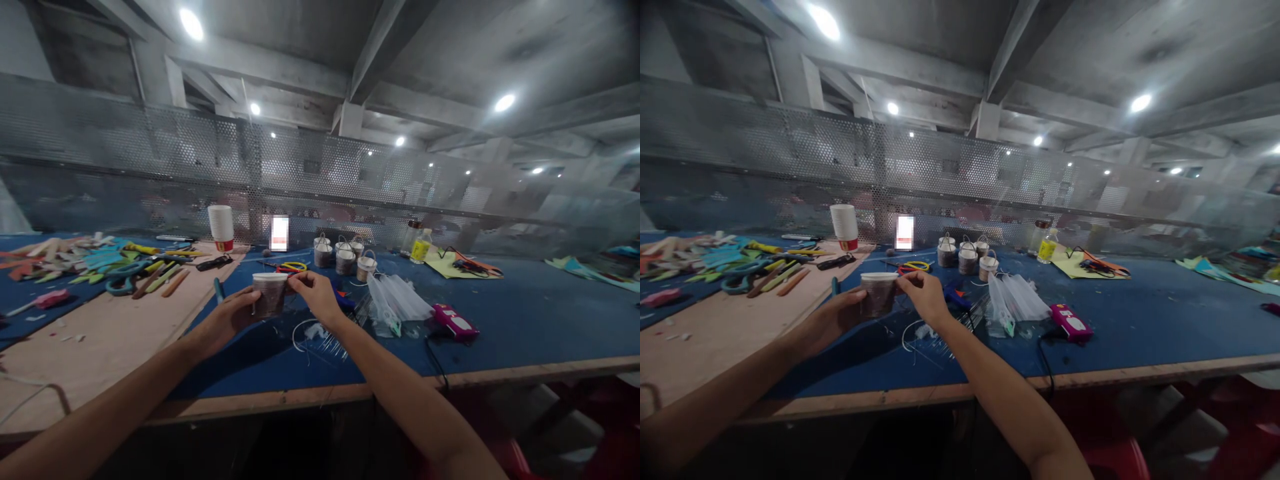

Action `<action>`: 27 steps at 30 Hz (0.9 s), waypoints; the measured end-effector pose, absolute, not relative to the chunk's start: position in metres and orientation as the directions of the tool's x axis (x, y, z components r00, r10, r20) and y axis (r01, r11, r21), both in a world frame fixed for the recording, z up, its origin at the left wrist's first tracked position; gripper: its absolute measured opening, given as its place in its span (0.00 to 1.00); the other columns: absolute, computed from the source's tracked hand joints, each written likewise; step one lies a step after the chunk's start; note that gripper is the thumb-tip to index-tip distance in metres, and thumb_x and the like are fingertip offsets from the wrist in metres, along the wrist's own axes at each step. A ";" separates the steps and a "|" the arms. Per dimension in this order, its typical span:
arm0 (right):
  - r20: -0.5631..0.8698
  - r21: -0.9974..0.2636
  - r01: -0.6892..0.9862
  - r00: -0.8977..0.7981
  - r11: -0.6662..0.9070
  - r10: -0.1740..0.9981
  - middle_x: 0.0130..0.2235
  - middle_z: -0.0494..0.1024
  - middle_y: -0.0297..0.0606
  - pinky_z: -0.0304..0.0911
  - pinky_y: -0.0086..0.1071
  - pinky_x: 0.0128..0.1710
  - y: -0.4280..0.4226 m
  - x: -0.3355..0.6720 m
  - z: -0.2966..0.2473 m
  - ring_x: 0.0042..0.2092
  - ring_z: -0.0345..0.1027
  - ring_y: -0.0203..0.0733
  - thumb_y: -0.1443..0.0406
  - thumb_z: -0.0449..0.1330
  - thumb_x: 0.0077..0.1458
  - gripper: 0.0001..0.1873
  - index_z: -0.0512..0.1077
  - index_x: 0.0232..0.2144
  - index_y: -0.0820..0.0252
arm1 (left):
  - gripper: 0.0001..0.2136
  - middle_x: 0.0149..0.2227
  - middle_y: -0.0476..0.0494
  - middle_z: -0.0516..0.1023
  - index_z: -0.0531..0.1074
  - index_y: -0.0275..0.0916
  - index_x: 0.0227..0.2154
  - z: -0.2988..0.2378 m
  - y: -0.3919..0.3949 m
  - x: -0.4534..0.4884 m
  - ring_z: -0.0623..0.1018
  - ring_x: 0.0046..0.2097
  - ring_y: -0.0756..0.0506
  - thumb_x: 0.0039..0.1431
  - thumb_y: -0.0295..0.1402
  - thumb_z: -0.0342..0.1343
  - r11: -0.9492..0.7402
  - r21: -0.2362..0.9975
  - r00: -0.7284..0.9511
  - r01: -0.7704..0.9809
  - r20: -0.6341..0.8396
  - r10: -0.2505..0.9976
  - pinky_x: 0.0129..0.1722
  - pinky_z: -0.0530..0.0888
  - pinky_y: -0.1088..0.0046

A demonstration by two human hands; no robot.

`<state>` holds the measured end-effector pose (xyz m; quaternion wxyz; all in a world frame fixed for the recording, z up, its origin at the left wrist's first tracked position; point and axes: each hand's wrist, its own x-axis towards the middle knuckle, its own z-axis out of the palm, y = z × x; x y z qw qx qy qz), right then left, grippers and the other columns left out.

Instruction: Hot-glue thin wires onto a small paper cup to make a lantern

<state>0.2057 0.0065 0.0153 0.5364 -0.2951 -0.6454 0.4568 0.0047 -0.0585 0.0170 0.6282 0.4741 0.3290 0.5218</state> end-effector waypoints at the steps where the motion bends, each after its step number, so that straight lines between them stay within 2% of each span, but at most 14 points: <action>1: 0.423 -0.906 -0.088 -0.252 0.415 0.870 0.32 0.84 0.36 0.73 0.35 0.44 0.006 0.205 0.015 0.37 0.80 0.44 0.57 0.67 0.55 0.10 0.79 0.32 0.59 | 0.18 0.58 0.34 0.82 0.81 0.38 0.53 0.018 -0.059 0.006 0.79 0.60 0.33 0.63 0.37 0.62 0.019 0.937 0.237 -0.348 0.069 0.969 0.59 0.75 0.58; 6: 0.432 -0.890 0.020 -0.275 0.455 0.859 0.32 0.84 0.36 0.71 0.34 0.44 0.002 0.203 0.014 0.37 0.79 0.43 0.58 0.66 0.57 0.10 0.79 0.33 0.60 | 0.21 0.54 0.32 0.84 0.81 0.37 0.51 0.016 -0.058 0.013 0.79 0.58 0.31 0.56 0.39 0.69 -0.012 0.962 0.164 -0.273 0.059 0.985 0.56 0.77 0.57; 10: 0.440 -0.886 0.019 -0.279 0.463 0.853 0.33 0.83 0.36 0.71 0.33 0.43 -0.003 0.202 0.015 0.37 0.79 0.43 0.59 0.66 0.58 0.09 0.78 0.33 0.59 | 0.22 0.51 0.32 0.86 0.81 0.38 0.49 0.012 -0.056 0.017 0.83 0.53 0.33 0.51 0.39 0.73 -0.036 0.977 0.099 -0.208 0.058 0.993 0.54 0.77 0.57; 19: 0.454 -0.880 0.010 -0.279 0.475 0.846 0.33 0.83 0.36 0.73 0.34 0.42 -0.003 0.202 0.010 0.36 0.79 0.43 0.58 0.66 0.57 0.10 0.76 0.34 0.59 | 0.17 0.48 0.35 0.87 0.83 0.38 0.46 0.012 -0.056 0.015 0.84 0.46 0.38 0.53 0.36 0.72 -0.022 0.968 0.139 -0.251 0.058 0.989 0.48 0.79 0.64; 27: 0.430 -0.893 0.005 -0.284 0.450 0.857 0.30 0.82 0.34 0.73 0.35 0.42 -0.004 0.199 0.010 0.33 0.80 0.42 0.60 0.65 0.58 0.08 0.72 0.33 0.58 | 0.13 0.45 0.37 0.87 0.85 0.42 0.44 0.012 -0.058 0.012 0.84 0.46 0.36 0.55 0.36 0.70 -0.021 0.972 0.184 -0.234 0.065 0.981 0.50 0.77 0.61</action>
